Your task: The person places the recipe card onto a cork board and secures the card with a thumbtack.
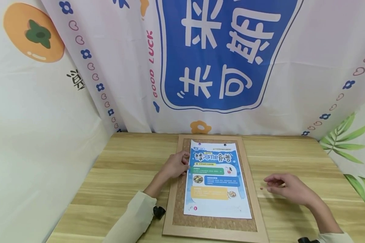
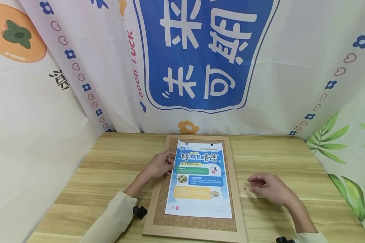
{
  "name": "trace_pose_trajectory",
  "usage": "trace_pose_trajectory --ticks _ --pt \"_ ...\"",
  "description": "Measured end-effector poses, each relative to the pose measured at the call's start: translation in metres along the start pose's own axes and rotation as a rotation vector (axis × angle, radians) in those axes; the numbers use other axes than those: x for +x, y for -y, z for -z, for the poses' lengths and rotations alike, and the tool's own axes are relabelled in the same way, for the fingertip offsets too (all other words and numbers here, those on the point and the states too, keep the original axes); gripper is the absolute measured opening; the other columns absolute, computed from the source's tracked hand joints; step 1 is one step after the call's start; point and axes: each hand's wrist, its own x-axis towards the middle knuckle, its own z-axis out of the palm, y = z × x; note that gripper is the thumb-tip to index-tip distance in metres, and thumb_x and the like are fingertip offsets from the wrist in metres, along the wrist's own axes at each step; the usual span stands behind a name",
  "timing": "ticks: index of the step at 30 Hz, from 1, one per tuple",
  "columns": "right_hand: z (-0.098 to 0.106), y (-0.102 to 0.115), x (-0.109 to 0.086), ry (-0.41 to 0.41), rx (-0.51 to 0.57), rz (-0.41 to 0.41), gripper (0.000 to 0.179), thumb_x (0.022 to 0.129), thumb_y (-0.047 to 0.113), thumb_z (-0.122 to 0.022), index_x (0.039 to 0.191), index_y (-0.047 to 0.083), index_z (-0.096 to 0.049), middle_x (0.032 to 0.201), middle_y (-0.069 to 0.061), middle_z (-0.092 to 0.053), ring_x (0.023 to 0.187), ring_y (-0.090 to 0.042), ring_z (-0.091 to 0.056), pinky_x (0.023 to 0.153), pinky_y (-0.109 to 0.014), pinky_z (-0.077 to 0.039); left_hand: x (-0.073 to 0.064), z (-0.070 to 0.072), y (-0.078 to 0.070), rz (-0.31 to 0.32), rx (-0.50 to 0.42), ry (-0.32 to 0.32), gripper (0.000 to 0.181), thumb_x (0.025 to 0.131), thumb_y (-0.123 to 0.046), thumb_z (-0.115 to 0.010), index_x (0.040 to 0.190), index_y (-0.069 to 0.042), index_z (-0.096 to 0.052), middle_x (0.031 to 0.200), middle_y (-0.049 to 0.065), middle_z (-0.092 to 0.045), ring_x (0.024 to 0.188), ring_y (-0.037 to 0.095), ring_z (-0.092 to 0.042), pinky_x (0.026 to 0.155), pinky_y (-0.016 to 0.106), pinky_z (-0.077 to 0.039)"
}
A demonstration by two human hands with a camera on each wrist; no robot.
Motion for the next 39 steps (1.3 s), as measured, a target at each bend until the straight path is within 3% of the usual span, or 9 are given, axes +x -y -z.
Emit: trace_pose_trajectory --ticks 8,16,28,39 --pt "-0.004 -0.009 0.004 0.038 0.05 0.001 0.03 0.1 0.017 -0.074 0.123 -0.003 -0.073 0.105 -0.003 -0.075 0.09 0.0 -0.063 0.076 -0.022 -0.058 0.0 0.001 0.0 0.006 0.006 -0.002 0.045 0.101 0.0 -0.07 0.143 -0.001 -0.057 0.1 0.011 -0.069 0.068 0.016 -0.067 0.059 0.026 -0.057" --pt "-0.012 -0.005 0.014 0.036 0.065 -0.038 0.027 0.098 0.018 -0.076 0.117 -0.001 -0.075 0.096 -0.002 -0.074 0.084 -0.003 -0.063 0.073 -0.022 -0.058 -0.001 0.002 -0.003 0.008 0.007 0.0 0.045 0.1 0.001 -0.069 0.144 0.0 -0.057 0.099 0.011 -0.069 0.068 0.016 -0.066 0.06 0.026 -0.057" --pt "-0.017 0.006 0.019 -0.01 -0.02 -0.093 0.016 0.096 0.015 -0.078 0.107 0.003 -0.076 0.089 0.0 -0.071 0.079 -0.005 -0.06 0.068 -0.022 -0.053 -0.001 0.001 -0.003 0.005 0.005 0.0 0.045 0.101 0.001 -0.069 0.144 0.0 -0.057 0.099 0.011 -0.069 0.068 0.016 -0.066 0.059 0.025 -0.057" --pt "-0.013 0.007 0.017 0.008 -0.022 -0.068 0.012 0.095 0.007 -0.078 0.107 0.003 -0.075 0.092 0.0 -0.072 0.082 -0.006 -0.063 0.072 -0.021 -0.056 -0.002 0.0 -0.004 0.004 0.009 0.0 0.045 0.1 0.001 -0.07 0.144 0.001 -0.057 0.098 0.011 -0.07 0.067 0.016 -0.066 0.059 0.025 -0.057"
